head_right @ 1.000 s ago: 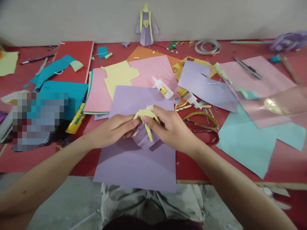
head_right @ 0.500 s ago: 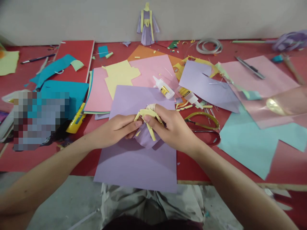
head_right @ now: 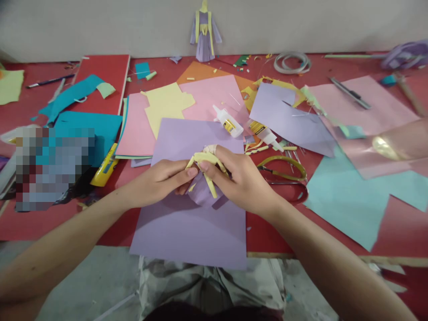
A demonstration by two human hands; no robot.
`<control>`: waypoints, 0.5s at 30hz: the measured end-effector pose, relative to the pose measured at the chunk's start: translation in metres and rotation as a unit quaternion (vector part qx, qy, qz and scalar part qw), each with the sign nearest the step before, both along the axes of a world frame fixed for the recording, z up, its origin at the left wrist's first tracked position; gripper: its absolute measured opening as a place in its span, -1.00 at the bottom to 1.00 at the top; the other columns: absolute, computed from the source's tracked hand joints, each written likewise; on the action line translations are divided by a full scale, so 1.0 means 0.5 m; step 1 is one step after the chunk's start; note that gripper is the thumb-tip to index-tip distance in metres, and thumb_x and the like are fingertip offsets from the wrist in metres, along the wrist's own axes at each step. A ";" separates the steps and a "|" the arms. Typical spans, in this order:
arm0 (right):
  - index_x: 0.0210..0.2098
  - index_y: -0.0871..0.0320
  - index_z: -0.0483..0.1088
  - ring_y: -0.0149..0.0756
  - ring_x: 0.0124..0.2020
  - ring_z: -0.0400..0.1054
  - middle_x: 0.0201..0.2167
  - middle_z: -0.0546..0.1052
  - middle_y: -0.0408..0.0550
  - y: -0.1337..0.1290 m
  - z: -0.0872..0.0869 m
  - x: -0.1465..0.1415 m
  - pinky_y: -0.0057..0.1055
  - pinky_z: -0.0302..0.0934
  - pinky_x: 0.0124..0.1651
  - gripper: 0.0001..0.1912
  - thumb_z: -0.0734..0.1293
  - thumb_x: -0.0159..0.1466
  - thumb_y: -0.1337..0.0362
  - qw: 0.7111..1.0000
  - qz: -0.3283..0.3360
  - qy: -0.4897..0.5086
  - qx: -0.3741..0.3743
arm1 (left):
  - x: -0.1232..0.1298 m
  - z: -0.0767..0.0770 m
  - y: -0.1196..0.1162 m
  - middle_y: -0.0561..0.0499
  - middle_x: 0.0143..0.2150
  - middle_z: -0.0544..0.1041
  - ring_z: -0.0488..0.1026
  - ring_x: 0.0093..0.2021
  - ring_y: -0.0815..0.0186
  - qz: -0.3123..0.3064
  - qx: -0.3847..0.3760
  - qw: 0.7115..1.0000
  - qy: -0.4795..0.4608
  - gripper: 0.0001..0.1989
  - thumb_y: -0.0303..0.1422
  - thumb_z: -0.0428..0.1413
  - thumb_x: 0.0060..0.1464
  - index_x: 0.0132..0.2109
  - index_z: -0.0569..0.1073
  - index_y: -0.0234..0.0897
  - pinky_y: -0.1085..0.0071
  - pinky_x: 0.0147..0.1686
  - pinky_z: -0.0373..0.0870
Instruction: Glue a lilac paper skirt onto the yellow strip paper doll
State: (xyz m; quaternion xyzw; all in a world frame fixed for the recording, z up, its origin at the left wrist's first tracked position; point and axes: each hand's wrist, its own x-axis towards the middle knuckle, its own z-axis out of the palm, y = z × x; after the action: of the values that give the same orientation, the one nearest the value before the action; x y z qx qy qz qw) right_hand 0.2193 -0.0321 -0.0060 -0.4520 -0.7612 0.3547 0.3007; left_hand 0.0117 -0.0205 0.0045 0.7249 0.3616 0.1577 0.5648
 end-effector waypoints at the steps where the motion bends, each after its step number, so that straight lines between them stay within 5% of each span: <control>1: -0.33 0.14 0.32 -0.50 -0.56 0.10 -0.55 0.28 -0.25 0.000 0.001 0.000 -0.50 0.02 -0.51 -0.71 0.23 0.40 0.07 1.000 0.000 -0.001 0.002 | 0.000 0.000 0.000 0.13 -0.50 0.34 0.30 -0.46 0.49 0.001 -0.003 1.000 0.001 -0.54 -0.11 -0.17 0.38 -0.40 0.29 -0.29 0.52 -0.38 0.23; 15: -0.37 0.13 0.29 -0.45 -0.52 0.17 -0.53 0.30 -0.22 0.001 0.000 0.001 -0.49 0.08 -0.46 -0.67 0.24 0.38 0.01 1.000 -0.002 -0.017 0.009 | -0.001 -0.008 0.001 0.09 -0.48 0.37 0.33 -0.44 0.45 0.004 -0.030 0.999 -0.010 -0.49 -0.04 -0.21 0.37 -0.39 0.32 -0.29 0.47 -0.33 0.26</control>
State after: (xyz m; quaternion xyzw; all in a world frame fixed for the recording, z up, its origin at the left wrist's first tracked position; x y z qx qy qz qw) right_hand 0.2201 -0.0317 -0.0057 -0.4564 -0.7688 0.3394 0.2924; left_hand 0.0113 -0.0201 0.0007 0.7046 0.3637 0.1566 0.5889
